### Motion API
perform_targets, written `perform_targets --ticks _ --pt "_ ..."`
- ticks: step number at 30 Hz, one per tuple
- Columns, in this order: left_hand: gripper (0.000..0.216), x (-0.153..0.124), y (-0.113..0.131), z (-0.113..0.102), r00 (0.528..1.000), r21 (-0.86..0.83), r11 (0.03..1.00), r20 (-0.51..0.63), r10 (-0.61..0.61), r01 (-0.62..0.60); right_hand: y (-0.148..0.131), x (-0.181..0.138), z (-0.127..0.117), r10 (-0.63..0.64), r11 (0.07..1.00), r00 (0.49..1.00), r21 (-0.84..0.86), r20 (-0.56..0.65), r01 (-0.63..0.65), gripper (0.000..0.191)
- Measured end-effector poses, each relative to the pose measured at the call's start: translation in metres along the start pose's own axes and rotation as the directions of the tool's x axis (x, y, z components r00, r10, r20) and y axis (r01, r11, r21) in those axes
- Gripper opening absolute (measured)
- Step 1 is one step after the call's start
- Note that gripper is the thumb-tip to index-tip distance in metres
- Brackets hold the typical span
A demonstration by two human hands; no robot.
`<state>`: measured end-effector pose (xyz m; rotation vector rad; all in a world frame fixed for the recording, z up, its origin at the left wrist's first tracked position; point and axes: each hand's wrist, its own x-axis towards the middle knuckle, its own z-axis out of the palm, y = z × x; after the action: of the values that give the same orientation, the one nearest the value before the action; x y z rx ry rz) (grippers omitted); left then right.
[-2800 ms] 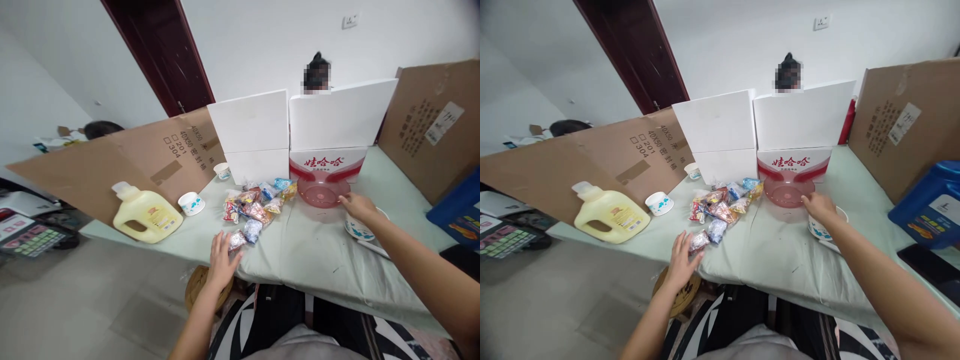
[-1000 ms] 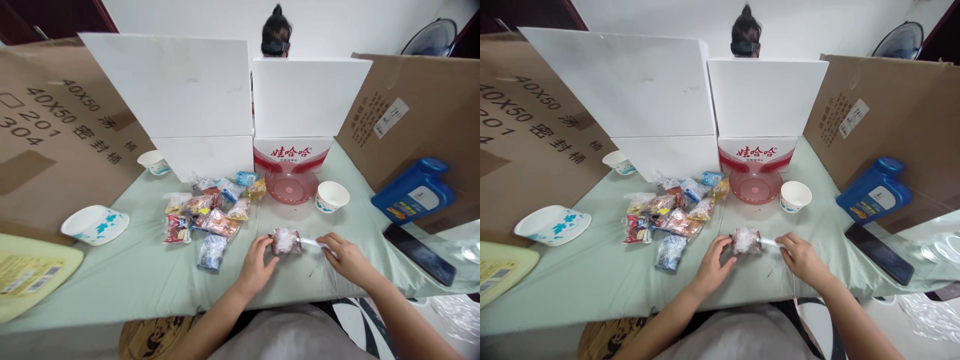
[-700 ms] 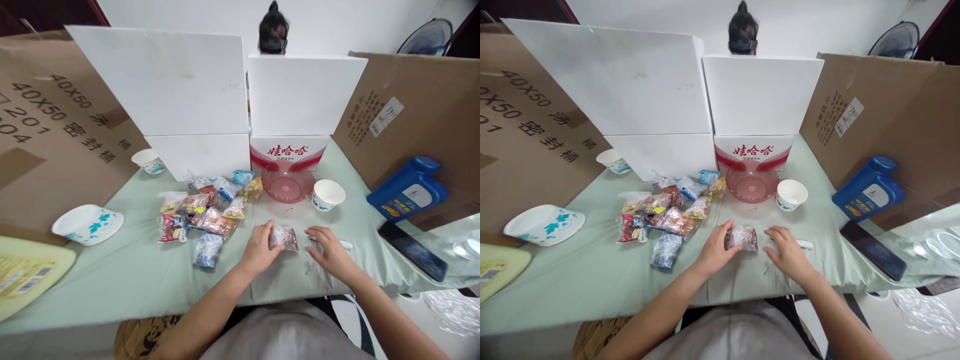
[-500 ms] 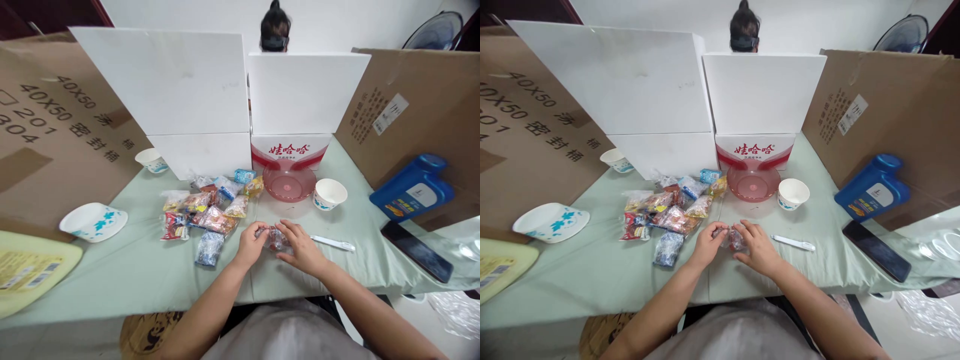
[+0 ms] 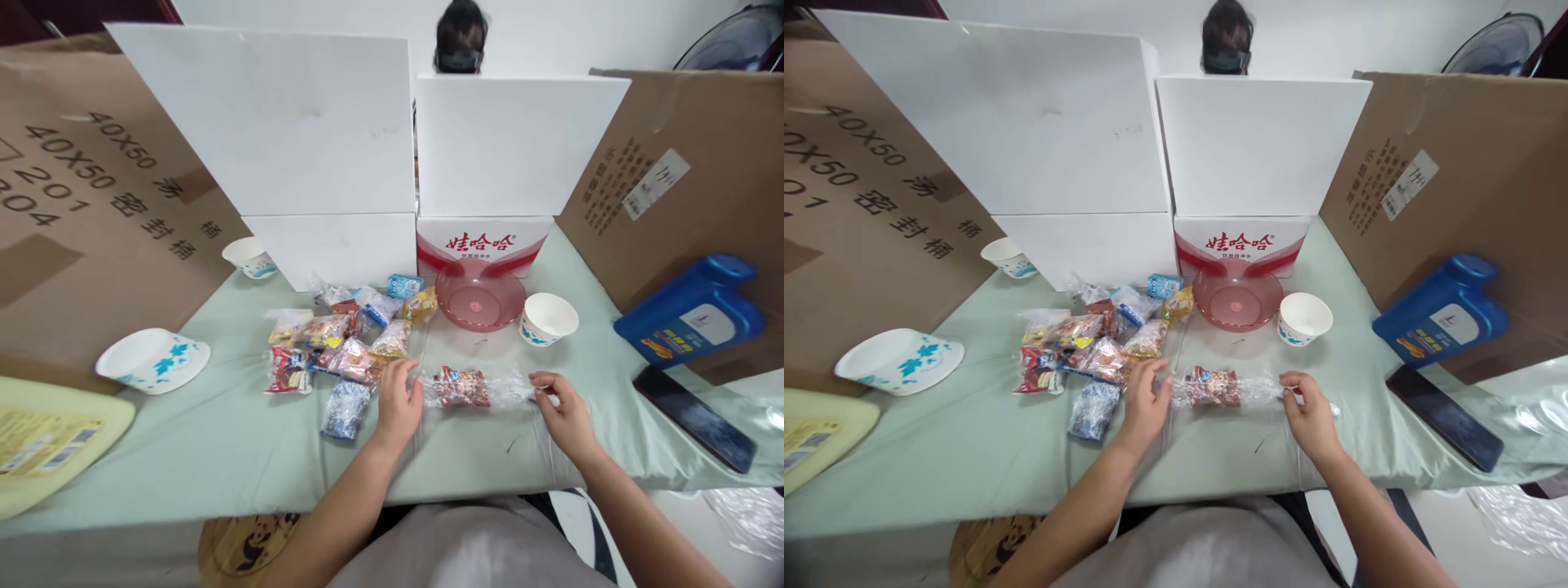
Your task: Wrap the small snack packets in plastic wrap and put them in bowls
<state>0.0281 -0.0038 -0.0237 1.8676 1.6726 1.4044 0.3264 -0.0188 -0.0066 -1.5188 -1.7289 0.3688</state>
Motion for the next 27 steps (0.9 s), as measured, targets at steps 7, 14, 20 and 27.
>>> perform_targets --ticks 7,14,20,27 --pt "0.019 -0.011 0.033 -0.001 0.901 0.243 0.884 0.282 0.329 -0.399 -0.050 0.008 0.000 -0.445 0.885 0.879 -0.064 0.171 0.461 0.044" --pt "0.026 -0.045 0.045 -0.024 0.762 0.184 0.794 0.469 0.447 -0.579 -0.062 -0.007 0.017 -0.423 0.810 0.660 -0.068 0.621 0.582 0.025" --pt "0.023 -0.070 0.024 -0.032 0.804 0.241 0.827 0.477 0.355 -0.508 -0.058 -0.018 0.019 -0.202 0.851 0.723 -0.247 0.661 0.463 0.024" --pt "0.035 -0.073 0.006 -0.021 0.952 0.375 0.889 0.247 0.179 -0.264 -0.068 0.004 0.039 -0.387 0.844 0.797 -0.170 0.464 0.509 0.042"
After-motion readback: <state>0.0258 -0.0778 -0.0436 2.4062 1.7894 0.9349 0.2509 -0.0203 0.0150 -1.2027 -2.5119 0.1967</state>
